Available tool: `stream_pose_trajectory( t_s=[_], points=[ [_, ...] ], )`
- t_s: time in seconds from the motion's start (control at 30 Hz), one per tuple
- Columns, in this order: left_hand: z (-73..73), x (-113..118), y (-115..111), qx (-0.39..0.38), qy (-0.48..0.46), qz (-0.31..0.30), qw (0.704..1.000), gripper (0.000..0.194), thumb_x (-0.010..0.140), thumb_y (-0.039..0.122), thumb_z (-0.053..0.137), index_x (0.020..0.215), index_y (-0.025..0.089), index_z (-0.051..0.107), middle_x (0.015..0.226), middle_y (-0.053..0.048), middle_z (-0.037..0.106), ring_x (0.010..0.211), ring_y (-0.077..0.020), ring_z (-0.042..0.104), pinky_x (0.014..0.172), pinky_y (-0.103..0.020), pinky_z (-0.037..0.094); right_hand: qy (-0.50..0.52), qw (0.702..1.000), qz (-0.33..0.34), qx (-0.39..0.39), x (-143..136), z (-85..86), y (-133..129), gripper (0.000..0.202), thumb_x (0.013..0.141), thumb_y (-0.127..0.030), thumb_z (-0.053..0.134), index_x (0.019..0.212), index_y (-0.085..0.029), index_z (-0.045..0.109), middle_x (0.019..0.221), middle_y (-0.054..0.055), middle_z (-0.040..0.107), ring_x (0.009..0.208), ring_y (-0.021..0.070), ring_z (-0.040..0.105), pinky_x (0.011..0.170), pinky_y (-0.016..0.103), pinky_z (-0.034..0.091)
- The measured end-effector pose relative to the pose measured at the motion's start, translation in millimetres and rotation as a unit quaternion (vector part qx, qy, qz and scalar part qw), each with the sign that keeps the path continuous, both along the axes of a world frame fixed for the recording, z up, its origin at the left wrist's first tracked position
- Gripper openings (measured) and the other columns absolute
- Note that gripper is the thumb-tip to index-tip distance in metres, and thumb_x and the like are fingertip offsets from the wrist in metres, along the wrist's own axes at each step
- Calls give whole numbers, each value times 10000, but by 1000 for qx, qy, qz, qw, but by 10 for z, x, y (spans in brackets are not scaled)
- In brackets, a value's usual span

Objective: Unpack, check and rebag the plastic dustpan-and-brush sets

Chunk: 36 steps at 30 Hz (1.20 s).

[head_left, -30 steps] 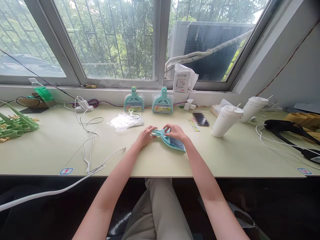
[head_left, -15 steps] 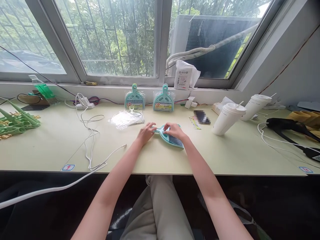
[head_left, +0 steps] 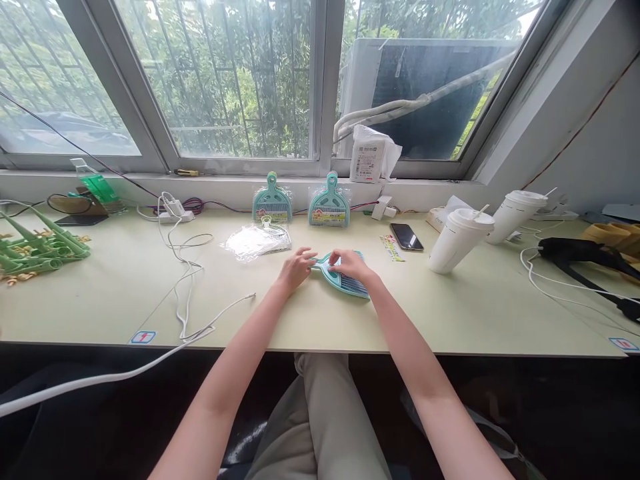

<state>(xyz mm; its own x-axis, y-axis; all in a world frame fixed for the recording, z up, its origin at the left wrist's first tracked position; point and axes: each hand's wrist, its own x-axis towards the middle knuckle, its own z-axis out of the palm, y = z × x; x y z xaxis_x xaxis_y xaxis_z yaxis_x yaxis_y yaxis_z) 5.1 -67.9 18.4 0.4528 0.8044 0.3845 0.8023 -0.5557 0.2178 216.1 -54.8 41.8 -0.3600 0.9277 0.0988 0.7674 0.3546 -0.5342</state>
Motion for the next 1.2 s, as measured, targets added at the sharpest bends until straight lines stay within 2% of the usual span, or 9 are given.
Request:
stream_pose_trajectory(
  t_s=[0.2, 0.3, 0.4, 0.5, 0.67, 0.77, 1.0, 1.1, 1.2],
  points=[
    [16, 78, 5, 18, -222, 69, 972, 487, 788, 87, 540, 1243, 254, 590, 1456, -67, 444, 1350, -263, 383, 1105, -471, 345, -3, 996, -74, 49, -104, 10, -47, 208, 743, -319, 667, 925, -274, 577, 950, -52, 712, 907, 152, 652, 716, 229, 420],
    [81, 184, -36, -161, -430, 50, 887, 512, 871, 306, 510, 1374, 245, 438, 1373, -117, 506, 1250, -260, 502, 984, -429, 456, 52, 982, -149, 100, -241, 2, -64, 185, 800, -349, 607, 956, -269, 547, 993, -20, 702, 925, 152, 651, 743, 237, 440],
    [91, 246, -61, -375, -477, -57, 793, 458, 853, 395, 512, 1279, 228, 503, 1095, -92, 655, 1006, -230, 639, 820, -361, 533, 109, 974, -148, 131, -303, -24, -4, 208, 846, -377, 548, 1024, -273, 529, 1023, -2, 692, 893, 147, 652, 768, 239, 459],
    [43, 203, -6, -404, -515, -41, 755, 423, 744, 321, 606, 1146, 206, 543, 900, -40, 668, 839, -189, 658, 734, -314, 547, 141, 965, -173, 139, -93, -71, 138, 249, 907, -383, 437, 1098, -252, 529, 1099, 40, 672, 869, 151, 650, 784, 256, 474],
    [-10, 7, 159, -344, -615, 86, 704, 366, 728, 301, 577, 1085, 236, 525, 848, -9, 642, 676, -134, 631, 637, -267, 543, -2, 908, -401, 124, 629, -242, 323, 444, 914, -322, 412, 1320, -149, 467, 1460, 205, 396, 1368, 297, 339, 996, 485, 370],
    [6, -80, 197, -322, -656, 91, 677, 385, 741, 310, 597, 1110, 225, 527, 907, -31, 653, 687, -129, 632, 623, -253, 542, -92, 923, -371, 39, 731, -304, 319, 428, 931, -314, 395, 1314, -152, 495, 1459, 213, 402, 1367, 303, 353, 989, 513, 367],
    [7, -144, 201, -301, -713, 86, 628, 369, 733, 225, 636, 1089, 211, 540, 896, -17, 656, 679, -112, 629, 626, -238, 541, -131, 950, -282, 36, 44, -136, 165, 247, 908, -263, 473, 1060, -255, 668, 1041, 135, 696, 1012, 241, 644, 797, 322, 470],
    [-27, -154, 222, -307, -726, 83, 610, 335, 730, 214, 648, 1052, 208, 555, 839, -5, 651, 628, -102, 615, 562, -217, 516, -48, 963, -258, 69, 24, -68, 134, 340, 960, -392, 380, 1202, -309, 604, 1177, 86, 669, 1065, 219, 626, 852, 318, 462],
    [-44, -163, 245, -309, -738, 93, 593, 276, 724, 211, 664, 984, 188, 574, 767, 1, 634, 575, -93, 596, 510, -201, 491, -6, 981, -180, 68, 204, -61, 156, 490, 955, -490, 359, 1420, -338, 393, 1493, 57, 419, 1359, 245, 392, 1061, 446, 335]
  ],
)
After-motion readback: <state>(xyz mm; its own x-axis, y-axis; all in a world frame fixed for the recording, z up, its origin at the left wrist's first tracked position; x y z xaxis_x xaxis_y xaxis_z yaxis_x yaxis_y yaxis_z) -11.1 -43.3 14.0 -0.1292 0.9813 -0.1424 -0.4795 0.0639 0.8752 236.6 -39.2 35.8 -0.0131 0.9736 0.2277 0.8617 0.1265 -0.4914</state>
